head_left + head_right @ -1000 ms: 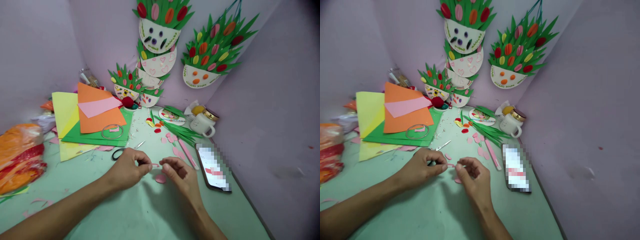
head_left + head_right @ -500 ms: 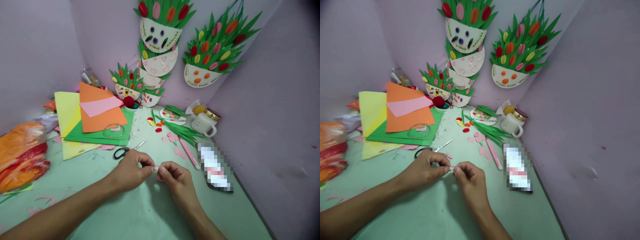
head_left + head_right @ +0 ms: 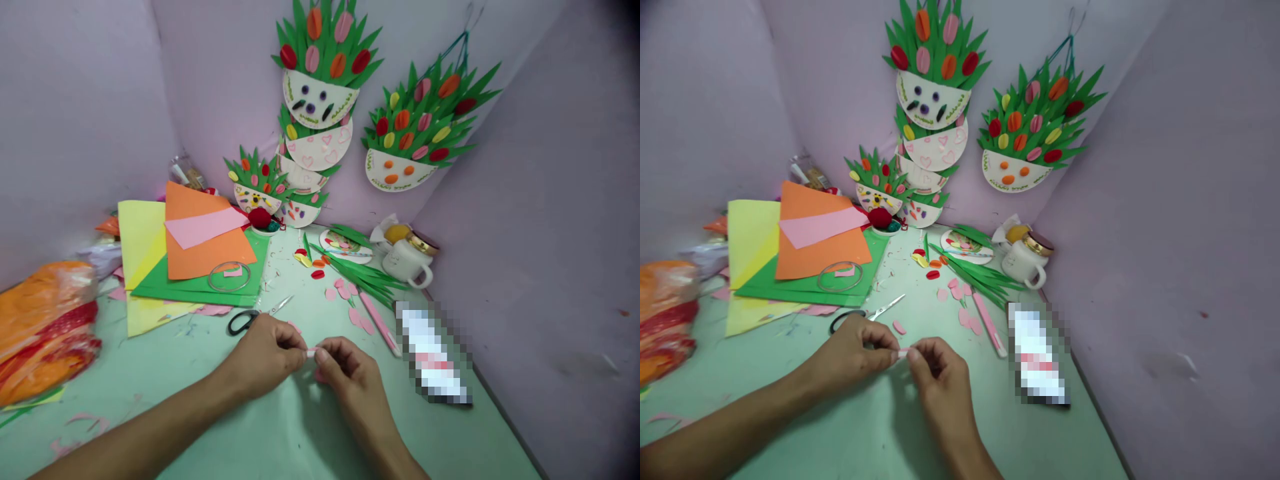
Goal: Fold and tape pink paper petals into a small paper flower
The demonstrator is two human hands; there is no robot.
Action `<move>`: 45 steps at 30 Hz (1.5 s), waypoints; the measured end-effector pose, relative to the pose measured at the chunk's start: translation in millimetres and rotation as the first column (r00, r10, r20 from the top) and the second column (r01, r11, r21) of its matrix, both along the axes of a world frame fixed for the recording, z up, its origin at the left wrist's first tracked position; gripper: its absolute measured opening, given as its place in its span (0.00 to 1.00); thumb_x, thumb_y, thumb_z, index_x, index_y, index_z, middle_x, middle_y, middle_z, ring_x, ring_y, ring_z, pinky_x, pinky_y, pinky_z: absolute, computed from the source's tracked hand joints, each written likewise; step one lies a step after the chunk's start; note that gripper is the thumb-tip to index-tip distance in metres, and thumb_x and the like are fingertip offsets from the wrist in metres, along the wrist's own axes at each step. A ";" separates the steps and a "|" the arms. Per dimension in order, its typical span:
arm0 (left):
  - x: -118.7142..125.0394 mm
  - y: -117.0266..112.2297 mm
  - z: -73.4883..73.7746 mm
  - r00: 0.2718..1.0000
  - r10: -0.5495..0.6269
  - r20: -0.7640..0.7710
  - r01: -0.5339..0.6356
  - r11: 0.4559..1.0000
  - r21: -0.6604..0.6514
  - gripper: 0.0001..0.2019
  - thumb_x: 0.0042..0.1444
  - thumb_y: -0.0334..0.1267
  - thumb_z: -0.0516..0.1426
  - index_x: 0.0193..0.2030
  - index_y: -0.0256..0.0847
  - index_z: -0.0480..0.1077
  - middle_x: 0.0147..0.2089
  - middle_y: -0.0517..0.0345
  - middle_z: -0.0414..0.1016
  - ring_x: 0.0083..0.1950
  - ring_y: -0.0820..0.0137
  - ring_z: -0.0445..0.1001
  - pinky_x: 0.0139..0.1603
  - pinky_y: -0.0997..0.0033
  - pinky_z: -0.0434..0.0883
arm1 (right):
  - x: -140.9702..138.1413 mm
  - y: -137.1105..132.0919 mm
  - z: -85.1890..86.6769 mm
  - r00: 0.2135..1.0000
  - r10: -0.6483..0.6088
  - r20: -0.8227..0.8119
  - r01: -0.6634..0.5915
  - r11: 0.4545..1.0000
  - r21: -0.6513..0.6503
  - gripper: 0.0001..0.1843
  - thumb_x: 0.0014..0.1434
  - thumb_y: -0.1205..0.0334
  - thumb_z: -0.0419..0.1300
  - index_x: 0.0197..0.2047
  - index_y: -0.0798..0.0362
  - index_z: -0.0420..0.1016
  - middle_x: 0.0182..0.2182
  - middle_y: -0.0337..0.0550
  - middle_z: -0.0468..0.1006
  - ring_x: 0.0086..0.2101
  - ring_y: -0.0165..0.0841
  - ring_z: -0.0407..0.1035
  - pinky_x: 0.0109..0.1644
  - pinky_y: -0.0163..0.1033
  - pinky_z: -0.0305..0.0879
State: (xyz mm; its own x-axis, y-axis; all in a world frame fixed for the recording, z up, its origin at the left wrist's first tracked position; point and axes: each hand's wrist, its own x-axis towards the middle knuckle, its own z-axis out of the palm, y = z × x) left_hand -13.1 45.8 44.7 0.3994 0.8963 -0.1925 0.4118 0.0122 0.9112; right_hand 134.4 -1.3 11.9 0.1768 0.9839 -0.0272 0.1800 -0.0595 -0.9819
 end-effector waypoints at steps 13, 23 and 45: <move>4.8 -7.8 0.4 0.995 0.009 -0.099 0.009 0.983 0.183 0.11 0.47 0.34 0.53 0.24 0.35 0.75 0.24 0.57 0.74 0.29 0.70 0.69 0.30 0.75 0.63 | -7.6 -13.1 -0.1 0.878 -0.100 0.467 -0.094 0.923 0.374 0.10 0.53 0.68 0.56 0.37 0.54 0.78 0.30 0.46 0.80 0.25 0.33 0.71 0.27 0.35 0.66; 3.7 -11.6 -0.4 0.972 -0.068 -0.227 0.165 0.882 0.442 0.12 0.49 0.28 0.51 0.25 0.40 0.75 0.25 0.60 0.76 0.30 0.73 0.70 0.49 0.66 0.57 | -6.1 -12.3 6.4 0.921 -0.031 0.389 -0.101 0.944 0.315 0.09 0.53 0.68 0.57 0.33 0.52 0.79 0.24 0.41 0.77 0.22 0.31 0.68 0.26 0.34 0.63; 2.0 -6.8 -0.4 0.996 -0.037 -0.085 0.055 0.972 0.227 0.09 0.46 0.33 0.53 0.26 0.37 0.76 0.27 0.58 0.77 0.32 0.70 0.72 0.34 0.74 0.65 | -7.7 -6.5 8.5 0.988 -0.031 0.154 0.024 0.999 0.043 0.12 0.51 0.58 0.56 0.27 0.57 0.78 0.19 0.41 0.74 0.20 0.29 0.64 0.25 0.33 0.59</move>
State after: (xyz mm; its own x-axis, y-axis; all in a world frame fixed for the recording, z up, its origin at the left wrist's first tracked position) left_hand -11.0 39.0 44.3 0.4331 0.9012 -0.0176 0.4786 -0.2133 0.8517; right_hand 126.7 -7.9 20.4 0.2028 0.9783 0.0431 0.3285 -0.0265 -0.9441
